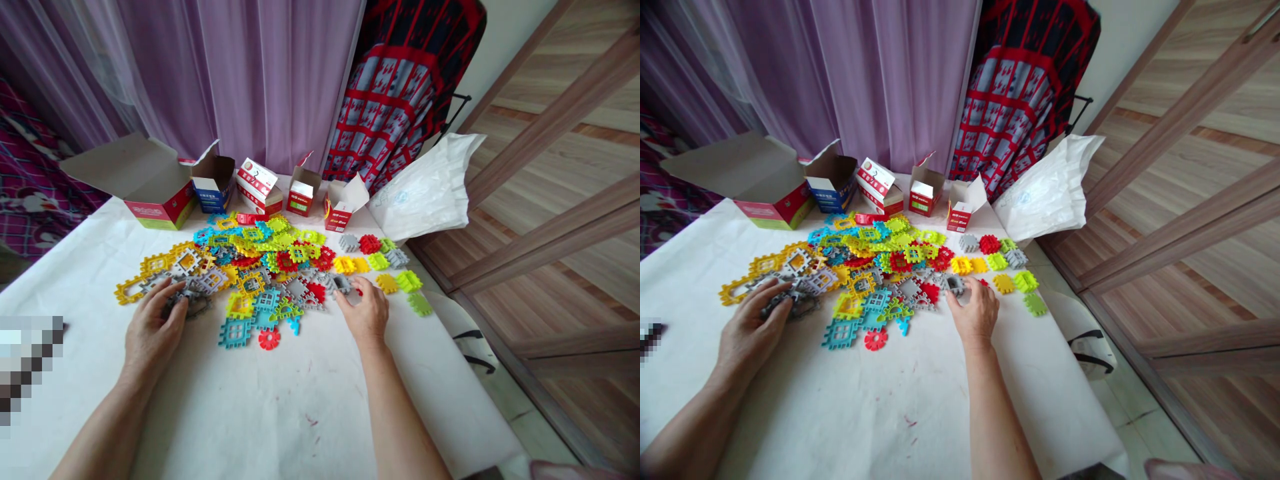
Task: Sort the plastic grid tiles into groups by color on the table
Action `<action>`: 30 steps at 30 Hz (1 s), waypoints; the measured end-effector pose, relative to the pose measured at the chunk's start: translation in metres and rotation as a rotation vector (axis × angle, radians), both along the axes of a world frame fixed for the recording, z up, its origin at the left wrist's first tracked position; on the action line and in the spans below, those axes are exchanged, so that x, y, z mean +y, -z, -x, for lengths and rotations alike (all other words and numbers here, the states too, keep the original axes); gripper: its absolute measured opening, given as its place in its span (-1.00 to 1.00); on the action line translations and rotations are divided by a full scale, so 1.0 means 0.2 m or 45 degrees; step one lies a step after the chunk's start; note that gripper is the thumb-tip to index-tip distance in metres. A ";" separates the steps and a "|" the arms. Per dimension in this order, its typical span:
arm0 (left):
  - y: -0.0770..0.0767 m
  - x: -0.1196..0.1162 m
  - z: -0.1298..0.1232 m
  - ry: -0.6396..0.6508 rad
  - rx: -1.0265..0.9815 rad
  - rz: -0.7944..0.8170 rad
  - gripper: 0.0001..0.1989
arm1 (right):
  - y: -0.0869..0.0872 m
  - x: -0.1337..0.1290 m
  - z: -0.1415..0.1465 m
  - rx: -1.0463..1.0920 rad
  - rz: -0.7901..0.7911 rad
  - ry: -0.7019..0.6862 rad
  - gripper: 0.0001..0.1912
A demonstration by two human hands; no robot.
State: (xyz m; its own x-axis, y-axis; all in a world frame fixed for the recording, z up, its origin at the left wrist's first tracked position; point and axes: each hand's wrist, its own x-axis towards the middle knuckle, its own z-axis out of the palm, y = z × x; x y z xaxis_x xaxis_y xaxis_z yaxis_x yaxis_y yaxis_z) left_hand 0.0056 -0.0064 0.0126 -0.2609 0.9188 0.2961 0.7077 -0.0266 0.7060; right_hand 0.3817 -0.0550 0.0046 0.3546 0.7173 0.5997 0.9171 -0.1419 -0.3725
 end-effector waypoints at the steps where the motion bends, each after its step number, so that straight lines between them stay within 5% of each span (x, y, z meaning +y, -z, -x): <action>1: 0.00 0.00 0.00 0.000 0.000 0.004 -0.56 | 0.00 0.00 0.00 0.001 0.005 -0.002 -0.61; 30: -0.01 0.00 0.00 0.010 0.000 -0.004 -0.51 | 0.02 -0.01 -0.01 -0.015 0.046 -0.012 -0.61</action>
